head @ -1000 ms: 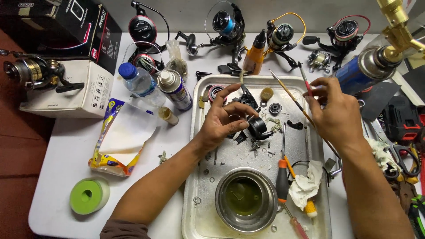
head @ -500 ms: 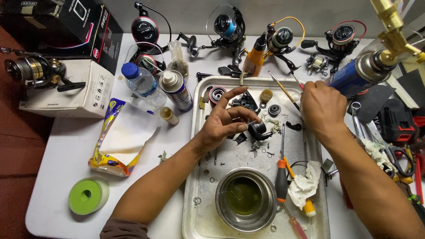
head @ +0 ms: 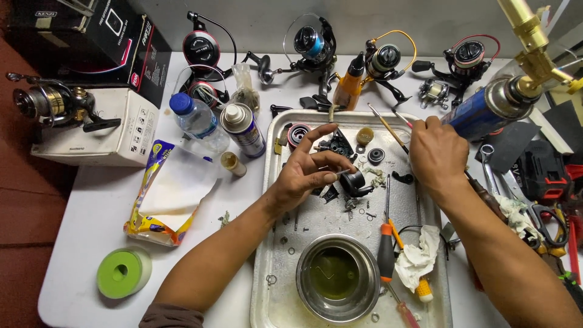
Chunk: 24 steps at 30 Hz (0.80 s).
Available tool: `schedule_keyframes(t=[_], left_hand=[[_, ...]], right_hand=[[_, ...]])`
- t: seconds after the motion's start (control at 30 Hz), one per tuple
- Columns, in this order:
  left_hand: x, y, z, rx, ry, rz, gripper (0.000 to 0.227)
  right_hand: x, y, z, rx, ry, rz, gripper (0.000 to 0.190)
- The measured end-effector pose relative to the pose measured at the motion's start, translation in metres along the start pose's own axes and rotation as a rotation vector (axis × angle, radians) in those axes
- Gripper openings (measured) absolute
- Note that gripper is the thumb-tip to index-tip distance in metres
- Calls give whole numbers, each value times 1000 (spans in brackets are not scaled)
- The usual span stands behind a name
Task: Reassembling the internal components of a fishing reel body, including lubricating gears and bearings with a brush and applicator tool.
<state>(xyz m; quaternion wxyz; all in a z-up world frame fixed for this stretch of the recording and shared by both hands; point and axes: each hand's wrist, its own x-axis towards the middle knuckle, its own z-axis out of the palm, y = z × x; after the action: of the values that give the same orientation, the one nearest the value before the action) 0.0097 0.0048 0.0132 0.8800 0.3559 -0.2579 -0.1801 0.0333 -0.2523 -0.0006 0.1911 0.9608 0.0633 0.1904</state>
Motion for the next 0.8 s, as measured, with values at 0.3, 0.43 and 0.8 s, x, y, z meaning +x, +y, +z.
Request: schedule_keyframes(t=[0.3, 0.43, 0.8], left_hand=[[0, 1, -7, -155, -29, -35, 78], [-4, 13, -3, -86, 10, -168, 79], [-5, 14, 4, 20, -68, -228, 84]], right_hand=[[-3, 5, -13, 53, 84, 32, 21], [-3, 0, -76, 297, 42, 17, 22], [-24, -27, -133, 1076, 235, -367, 27]])
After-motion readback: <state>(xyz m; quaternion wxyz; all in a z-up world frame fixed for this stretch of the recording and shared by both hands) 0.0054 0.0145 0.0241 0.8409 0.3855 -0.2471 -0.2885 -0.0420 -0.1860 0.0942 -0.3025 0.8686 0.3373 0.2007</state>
